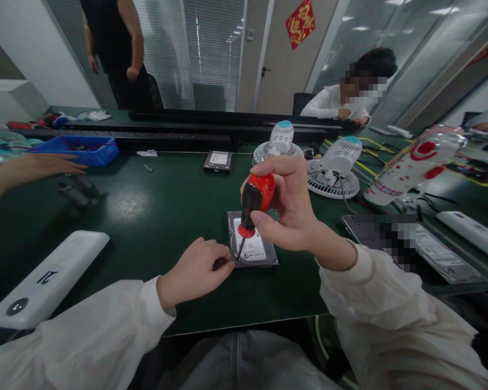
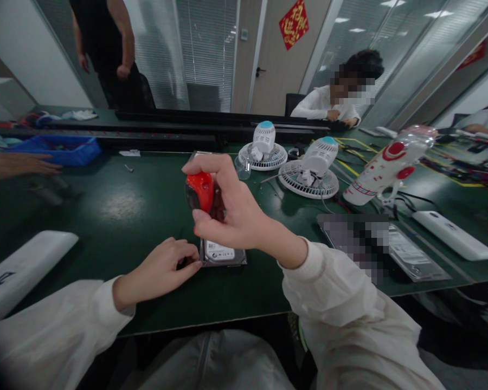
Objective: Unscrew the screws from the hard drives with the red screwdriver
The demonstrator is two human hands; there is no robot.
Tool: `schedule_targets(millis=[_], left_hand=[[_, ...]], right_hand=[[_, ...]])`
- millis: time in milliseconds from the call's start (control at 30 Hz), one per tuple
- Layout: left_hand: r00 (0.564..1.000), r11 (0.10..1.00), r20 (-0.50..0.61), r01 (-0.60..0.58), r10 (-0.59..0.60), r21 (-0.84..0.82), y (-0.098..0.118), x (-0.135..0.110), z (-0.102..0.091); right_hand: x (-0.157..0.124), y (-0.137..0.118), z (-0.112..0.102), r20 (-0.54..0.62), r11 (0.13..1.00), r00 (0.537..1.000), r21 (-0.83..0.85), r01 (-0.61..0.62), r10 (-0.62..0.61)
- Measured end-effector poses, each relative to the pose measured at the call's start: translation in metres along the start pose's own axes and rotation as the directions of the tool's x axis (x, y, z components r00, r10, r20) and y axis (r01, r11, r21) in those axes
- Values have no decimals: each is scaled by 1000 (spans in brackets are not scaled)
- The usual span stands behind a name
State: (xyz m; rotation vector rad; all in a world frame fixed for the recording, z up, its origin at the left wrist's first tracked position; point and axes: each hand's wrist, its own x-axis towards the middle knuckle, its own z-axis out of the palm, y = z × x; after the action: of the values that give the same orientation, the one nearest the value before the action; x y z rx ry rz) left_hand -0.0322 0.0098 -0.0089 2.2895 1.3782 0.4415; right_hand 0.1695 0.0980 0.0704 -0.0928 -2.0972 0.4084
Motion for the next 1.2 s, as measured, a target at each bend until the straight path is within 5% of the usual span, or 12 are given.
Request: schedule_targets(millis=[667, 800, 1033, 1200], left_hand=[[1000, 1000, -1, 14, -14, 10, 1, 0, 1], [1000, 1000, 13, 21, -21, 17, 3, 0, -1], [1000, 1000, 1, 17, -17, 18, 1, 1, 0], [1000, 999, -1, 6, -6, 31, -1, 0, 1]], right_hand=[[8, -6, -4, -15, 999, 1000, -27, -27, 27], [12, -9, -7, 62, 998, 996, 14, -59, 58], [22, -15, -18, 49, 966, 995, -248, -71, 85], [22, -19, -27, 18, 954, 982, -243, -178, 188]])
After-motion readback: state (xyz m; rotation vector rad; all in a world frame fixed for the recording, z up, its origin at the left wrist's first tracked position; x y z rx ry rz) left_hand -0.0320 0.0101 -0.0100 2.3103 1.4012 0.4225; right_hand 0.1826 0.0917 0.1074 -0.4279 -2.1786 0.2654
